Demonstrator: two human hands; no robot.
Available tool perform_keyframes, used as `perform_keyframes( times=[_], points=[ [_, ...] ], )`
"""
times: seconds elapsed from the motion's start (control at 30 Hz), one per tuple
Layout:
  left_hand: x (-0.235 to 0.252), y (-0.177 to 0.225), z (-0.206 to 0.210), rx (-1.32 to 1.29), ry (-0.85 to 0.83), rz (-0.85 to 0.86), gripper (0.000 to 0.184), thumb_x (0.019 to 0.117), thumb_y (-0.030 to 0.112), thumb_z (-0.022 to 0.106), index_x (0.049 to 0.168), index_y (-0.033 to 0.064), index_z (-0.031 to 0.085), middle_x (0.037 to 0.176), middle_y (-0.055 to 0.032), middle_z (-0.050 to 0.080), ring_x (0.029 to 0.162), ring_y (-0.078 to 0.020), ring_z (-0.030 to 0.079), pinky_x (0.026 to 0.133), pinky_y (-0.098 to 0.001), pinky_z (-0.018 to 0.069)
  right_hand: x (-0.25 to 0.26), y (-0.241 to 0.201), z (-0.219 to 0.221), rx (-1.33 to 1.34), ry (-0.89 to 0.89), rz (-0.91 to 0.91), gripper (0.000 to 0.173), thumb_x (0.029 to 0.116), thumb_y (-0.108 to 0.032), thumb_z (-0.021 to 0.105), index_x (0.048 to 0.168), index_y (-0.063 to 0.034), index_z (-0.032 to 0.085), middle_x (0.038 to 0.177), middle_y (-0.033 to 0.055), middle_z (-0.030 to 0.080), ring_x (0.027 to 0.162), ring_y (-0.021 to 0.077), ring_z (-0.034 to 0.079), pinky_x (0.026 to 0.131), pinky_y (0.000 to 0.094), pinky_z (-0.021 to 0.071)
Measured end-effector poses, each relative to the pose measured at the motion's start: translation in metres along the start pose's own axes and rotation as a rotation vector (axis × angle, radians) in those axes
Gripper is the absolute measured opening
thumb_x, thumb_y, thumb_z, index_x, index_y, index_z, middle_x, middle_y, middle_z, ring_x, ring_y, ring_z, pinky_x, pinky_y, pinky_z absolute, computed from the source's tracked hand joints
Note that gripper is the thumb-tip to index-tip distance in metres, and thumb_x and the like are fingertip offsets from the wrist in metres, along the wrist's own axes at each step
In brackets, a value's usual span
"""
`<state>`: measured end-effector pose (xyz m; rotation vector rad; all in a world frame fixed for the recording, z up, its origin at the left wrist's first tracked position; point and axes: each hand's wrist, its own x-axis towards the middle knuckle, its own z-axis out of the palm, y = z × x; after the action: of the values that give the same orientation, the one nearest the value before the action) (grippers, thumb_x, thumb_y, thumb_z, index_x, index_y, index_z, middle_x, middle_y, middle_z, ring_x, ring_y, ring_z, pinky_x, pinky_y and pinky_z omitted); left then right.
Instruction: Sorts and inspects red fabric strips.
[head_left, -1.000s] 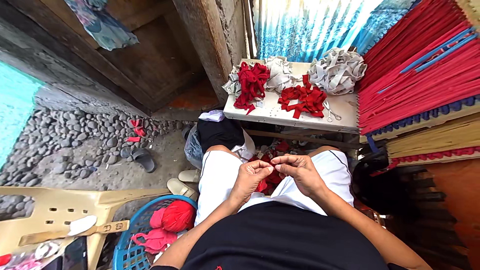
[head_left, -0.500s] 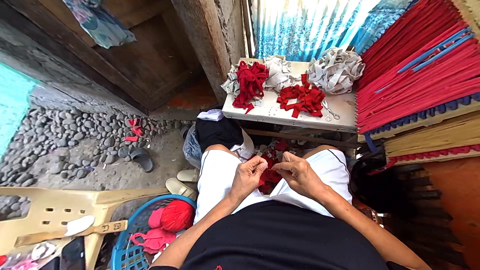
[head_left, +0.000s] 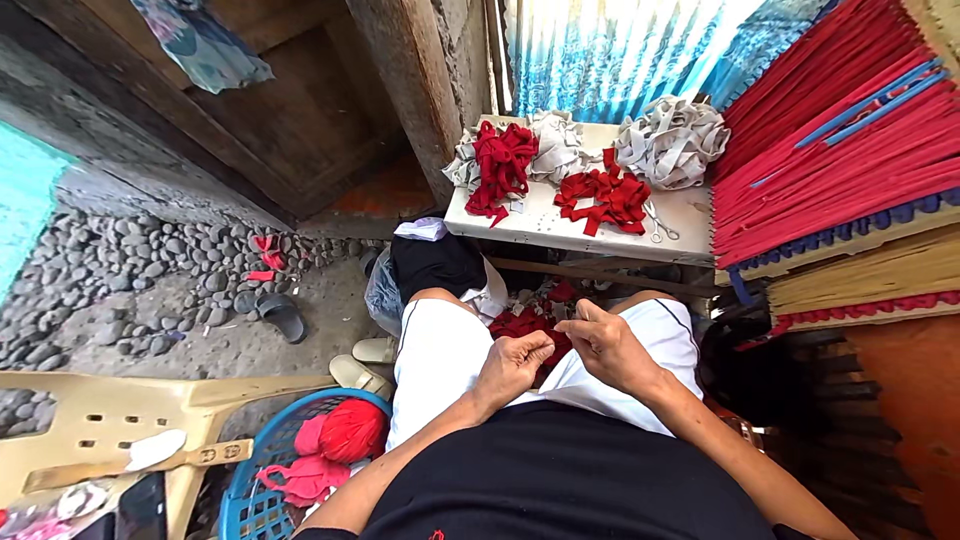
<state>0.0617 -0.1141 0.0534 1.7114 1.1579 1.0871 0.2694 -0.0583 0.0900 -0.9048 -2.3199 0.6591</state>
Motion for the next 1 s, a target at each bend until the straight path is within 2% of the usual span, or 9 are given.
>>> perform_keyframes(
  times=[0.1, 0.23, 0.33, 0.47, 0.63, 0.8, 0.83, 0.9, 1.0],
  points=[
    [0.003, 0.003, -0.004, -0.118, 0.067, -0.038, 0.02, 0.1024, 0.01, 0.056, 0.091, 0.0012, 0.07, 0.074, 0.0034, 0.063, 0.063, 0.0016, 0.054, 0.062, -0.0174, 0.0463, -0.004, 0.005, -0.005, 0.096, -0.137, 0.004, 0.025, 0.0987, -0.009, 0.054, 0.105, -0.0063, 0.079, 0.083, 0.007, 0.058, 0.072, 0.0103, 0.054, 0.066, 0.024, 0.0481],
    [0.006, 0.005, -0.007, -0.333, 0.108, -0.223, 0.017, 0.1013, 0.005, 0.056, 0.089, 0.0027, 0.068, 0.07, 0.0058, 0.059, 0.056, 0.0015, 0.047, 0.054, -0.016, 0.0406, -0.007, 0.01, -0.007, 0.368, -0.207, -0.019, 0.022, 0.1001, -0.012, 0.059, 0.107, -0.0062, 0.079, 0.083, 0.0022, 0.059, 0.078, 0.0026, 0.052, 0.072, 0.0167, 0.0443],
    [0.005, 0.007, -0.003, -0.434, 0.036, -0.34, 0.018, 0.1015, 0.007, 0.057, 0.087, 0.0043, 0.067, 0.065, 0.0071, 0.056, 0.051, 0.0013, 0.045, 0.05, -0.0152, 0.0379, -0.007, 0.008, -0.002, 0.575, -0.13, 0.045, 0.017, 0.0979, -0.009, 0.064, 0.106, -0.0037, 0.079, 0.085, -0.0003, 0.063, 0.078, 0.0011, 0.056, 0.072, 0.0164, 0.0485],
    [0.005, 0.012, 0.002, -0.63, -0.062, -0.456, 0.02, 0.1005, 0.006, 0.056, 0.083, 0.0056, 0.066, 0.059, 0.007, 0.051, 0.048, 0.0005, 0.041, 0.046, -0.0159, 0.0358, -0.007, 0.008, 0.011, 0.864, 0.027, 0.174, 0.013, 0.0942, -0.002, 0.066, 0.102, 0.0007, 0.076, 0.087, 0.0039, 0.068, 0.075, 0.0096, 0.063, 0.072, 0.0266, 0.0568],
    [0.007, 0.015, -0.002, -0.78, -0.121, -0.533, 0.022, 0.1005, 0.005, 0.052, 0.083, 0.0055, 0.065, 0.054, 0.008, 0.047, 0.044, 0.0009, 0.04, 0.044, -0.0148, 0.0365, -0.007, 0.006, 0.021, 1.155, 0.106, 0.309, 0.01, 0.0922, 0.001, 0.067, 0.099, 0.001, 0.075, 0.089, 0.0067, 0.069, 0.072, 0.0122, 0.064, 0.07, 0.0299, 0.0575],
    [0.007, 0.011, -0.002, -0.767, -0.1, -0.568, 0.023, 0.1008, 0.005, 0.052, 0.083, 0.0045, 0.067, 0.053, 0.0078, 0.045, 0.044, 0.0013, 0.039, 0.044, -0.0139, 0.0353, -0.005, 0.004, 0.019, 1.218, 0.136, 0.337, 0.01, 0.0923, 0.001, 0.067, 0.099, -0.0001, 0.074, 0.09, 0.0071, 0.069, 0.072, 0.0128, 0.064, 0.071, 0.0302, 0.0577],
    [0.007, 0.009, -0.002, -0.755, -0.076, -0.565, 0.02, 0.1007, 0.006, 0.053, 0.086, 0.0038, 0.068, 0.054, 0.0075, 0.046, 0.044, 0.0009, 0.039, 0.044, -0.0141, 0.0356, -0.005, 0.003, 0.019, 1.215, 0.139, 0.337, 0.01, 0.0925, 0.001, 0.067, 0.099, -0.0001, 0.074, 0.09, 0.007, 0.069, 0.072, 0.0129, 0.064, 0.071, 0.0304, 0.0577],
    [0.009, 0.006, -0.001, -0.713, -0.009, -0.514, 0.015, 0.0983, 0.004, 0.054, 0.103, 0.0019, 0.068, 0.059, 0.0067, 0.047, 0.045, -0.0001, 0.039, 0.045, -0.0151, 0.0355, -0.003, 0.003, 0.017, 1.217, 0.149, 0.335, 0.01, 0.0922, 0.001, 0.067, 0.099, 0.0003, 0.074, 0.09, 0.0074, 0.068, 0.072, 0.0131, 0.064, 0.071, 0.0308, 0.0578],
    [0.013, 0.008, -0.003, -0.662, 0.12, -0.358, 0.031, 0.0945, 0.003, 0.058, 0.125, 0.0014, 0.065, 0.076, 0.0008, 0.059, 0.05, -0.0006, 0.04, 0.046, -0.0159, 0.0355, -0.003, 0.003, 0.017, 1.219, 0.15, 0.323, 0.01, 0.0924, 0.0, 0.067, 0.099, 0.0003, 0.074, 0.09, 0.0077, 0.068, 0.072, 0.0133, 0.064, 0.07, 0.0313, 0.0574]
  ],
)
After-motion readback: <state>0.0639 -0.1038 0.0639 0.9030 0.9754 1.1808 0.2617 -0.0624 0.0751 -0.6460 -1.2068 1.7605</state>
